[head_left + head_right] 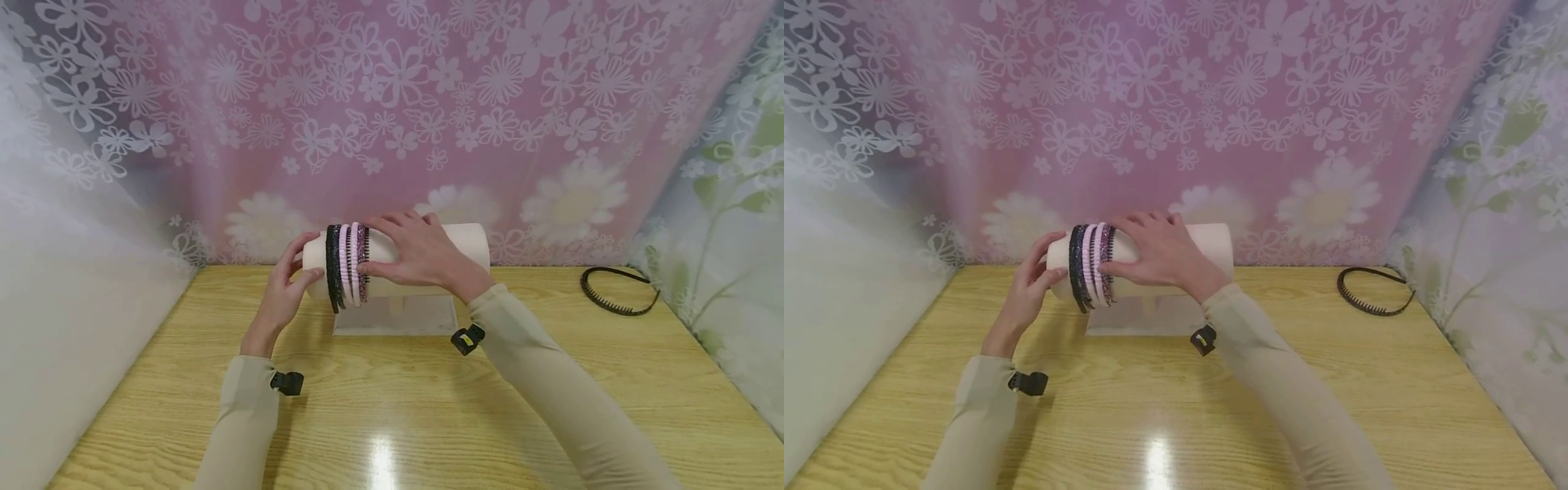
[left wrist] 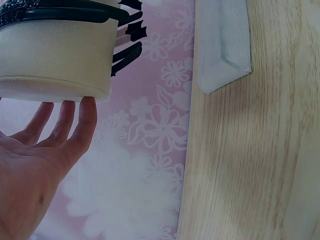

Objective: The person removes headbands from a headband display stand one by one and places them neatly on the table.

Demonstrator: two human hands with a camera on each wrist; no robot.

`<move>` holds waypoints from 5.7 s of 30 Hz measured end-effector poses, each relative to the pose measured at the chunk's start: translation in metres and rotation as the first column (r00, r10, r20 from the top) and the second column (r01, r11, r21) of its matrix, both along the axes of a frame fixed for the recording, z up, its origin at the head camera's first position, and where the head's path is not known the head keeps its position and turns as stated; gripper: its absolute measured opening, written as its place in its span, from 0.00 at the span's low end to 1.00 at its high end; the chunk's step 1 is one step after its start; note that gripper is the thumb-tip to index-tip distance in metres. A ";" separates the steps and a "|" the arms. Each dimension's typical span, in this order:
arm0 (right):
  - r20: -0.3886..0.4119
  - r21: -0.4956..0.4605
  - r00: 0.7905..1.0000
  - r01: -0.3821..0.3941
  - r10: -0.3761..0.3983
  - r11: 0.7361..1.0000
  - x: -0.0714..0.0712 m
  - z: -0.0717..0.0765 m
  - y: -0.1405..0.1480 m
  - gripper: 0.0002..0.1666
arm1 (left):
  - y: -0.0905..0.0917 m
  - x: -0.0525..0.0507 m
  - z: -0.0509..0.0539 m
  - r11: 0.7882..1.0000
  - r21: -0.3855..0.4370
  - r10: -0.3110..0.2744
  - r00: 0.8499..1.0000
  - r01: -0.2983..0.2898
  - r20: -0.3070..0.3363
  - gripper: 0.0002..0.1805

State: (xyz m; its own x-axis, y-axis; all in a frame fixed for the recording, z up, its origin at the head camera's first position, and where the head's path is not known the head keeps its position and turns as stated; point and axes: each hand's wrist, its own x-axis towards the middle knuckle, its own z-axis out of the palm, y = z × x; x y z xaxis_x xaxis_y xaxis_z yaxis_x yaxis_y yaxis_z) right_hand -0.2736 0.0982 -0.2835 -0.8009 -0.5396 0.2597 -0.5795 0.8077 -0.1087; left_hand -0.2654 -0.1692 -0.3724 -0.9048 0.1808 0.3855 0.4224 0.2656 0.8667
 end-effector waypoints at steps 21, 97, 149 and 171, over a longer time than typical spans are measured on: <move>0.007 0.060 0.999 0.044 -0.045 0.997 -0.002 0.000 -0.005 0.50 | 0.000 -0.002 -0.003 1.000 -0.006 -0.005 1.000 0.005 -0.008 0.30; 0.109 -0.001 0.994 0.018 -0.018 1.000 0.003 0.013 0.030 0.44 | -0.001 0.000 -0.001 1.000 0.003 0.001 1.000 -0.001 -0.004 0.30; 0.127 -0.052 0.990 0.070 -0.063 0.996 0.009 0.010 0.073 0.45 | 0.001 0.000 0.001 1.000 0.006 0.000 1.000 0.000 -0.002 0.30; 0.097 -0.108 0.995 0.007 0.004 0.994 0.008 0.006 0.090 0.46 | 0.001 0.001 0.002 1.000 0.010 -0.002 1.000 0.002 0.000 0.31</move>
